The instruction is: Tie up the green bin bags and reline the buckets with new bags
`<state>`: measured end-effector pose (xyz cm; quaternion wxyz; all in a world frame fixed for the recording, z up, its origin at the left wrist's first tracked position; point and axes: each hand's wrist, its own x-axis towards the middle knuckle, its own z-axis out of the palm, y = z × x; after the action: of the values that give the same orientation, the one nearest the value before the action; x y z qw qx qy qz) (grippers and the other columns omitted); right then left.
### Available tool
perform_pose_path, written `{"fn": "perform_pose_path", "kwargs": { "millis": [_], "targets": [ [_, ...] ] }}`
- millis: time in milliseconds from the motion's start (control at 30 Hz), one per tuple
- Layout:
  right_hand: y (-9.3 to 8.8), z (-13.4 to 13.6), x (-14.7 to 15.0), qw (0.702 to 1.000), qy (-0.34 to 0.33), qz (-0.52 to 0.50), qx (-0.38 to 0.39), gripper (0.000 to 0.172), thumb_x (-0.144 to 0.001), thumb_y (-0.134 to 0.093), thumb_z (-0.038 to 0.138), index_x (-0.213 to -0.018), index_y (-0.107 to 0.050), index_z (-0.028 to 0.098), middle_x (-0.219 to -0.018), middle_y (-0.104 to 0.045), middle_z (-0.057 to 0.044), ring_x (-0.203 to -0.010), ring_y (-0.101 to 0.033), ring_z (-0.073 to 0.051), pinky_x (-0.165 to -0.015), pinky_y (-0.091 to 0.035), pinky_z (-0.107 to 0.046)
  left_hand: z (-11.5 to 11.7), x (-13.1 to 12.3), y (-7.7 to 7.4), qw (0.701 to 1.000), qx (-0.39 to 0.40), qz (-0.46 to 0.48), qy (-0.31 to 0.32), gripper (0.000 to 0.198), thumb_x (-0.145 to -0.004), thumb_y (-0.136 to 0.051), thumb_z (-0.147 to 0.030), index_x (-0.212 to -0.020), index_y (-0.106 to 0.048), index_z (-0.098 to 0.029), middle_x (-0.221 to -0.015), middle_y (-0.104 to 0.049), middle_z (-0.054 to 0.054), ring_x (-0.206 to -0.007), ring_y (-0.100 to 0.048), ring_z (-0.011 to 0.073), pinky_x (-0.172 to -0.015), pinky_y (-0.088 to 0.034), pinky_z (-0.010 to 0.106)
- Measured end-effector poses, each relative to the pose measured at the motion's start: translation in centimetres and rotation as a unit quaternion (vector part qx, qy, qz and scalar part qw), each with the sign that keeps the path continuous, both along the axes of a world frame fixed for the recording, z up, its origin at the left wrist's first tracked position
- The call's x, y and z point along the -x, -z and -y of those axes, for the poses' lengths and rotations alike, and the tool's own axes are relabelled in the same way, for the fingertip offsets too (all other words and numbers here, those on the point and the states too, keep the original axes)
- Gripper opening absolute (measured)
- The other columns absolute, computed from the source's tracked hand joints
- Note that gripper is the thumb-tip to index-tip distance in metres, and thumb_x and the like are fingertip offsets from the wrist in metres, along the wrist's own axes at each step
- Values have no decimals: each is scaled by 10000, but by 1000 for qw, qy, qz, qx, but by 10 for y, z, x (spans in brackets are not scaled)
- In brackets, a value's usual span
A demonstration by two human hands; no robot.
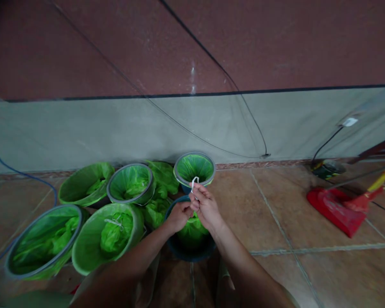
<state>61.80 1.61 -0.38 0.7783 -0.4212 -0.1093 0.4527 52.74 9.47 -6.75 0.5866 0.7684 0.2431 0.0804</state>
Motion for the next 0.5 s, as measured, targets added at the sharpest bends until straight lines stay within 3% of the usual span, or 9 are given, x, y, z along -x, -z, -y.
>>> {"fn": "perform_pose_path", "kwargs": {
  "millis": [200, 367, 500],
  "targets": [
    [1, -6, -2, 999, 8, -34, -38, 308, -711, -813, 330, -952, -682, 188, -618, -488, 70, -510, -374, -42, -516, -397, -170, 14, 4, -5, 989, -49, 3, 141, 146, -793, -549, -171, -697, -659, -165, -567, -497, -40, -554, -438, 106, -567, -330, 229],
    [12, 1, -15, 998, 15, 26, 58, 456, -705, -811, 465, -1049, -648, 214, -805, -696, 4, -775, -648, -120, -754, -525, -238, 12, 4, -5, 993, -22, -31, 115, 286, -883, -490, -270, -806, -734, -142, -590, -555, -22, -546, -448, 100, -563, -345, 218],
    [31, 9, -24, 970, -17, 135, 203, 432, -814, -675, 580, -983, -644, 185, -799, -731, -52, -758, -688, -176, -700, -545, -274, 4, 3, -3, 996, 26, -38, 81, 341, -907, -467, -307, -822, -741, -123, -646, -617, 7, -577, -501, 104, -588, -380, 219]
  ]
}}
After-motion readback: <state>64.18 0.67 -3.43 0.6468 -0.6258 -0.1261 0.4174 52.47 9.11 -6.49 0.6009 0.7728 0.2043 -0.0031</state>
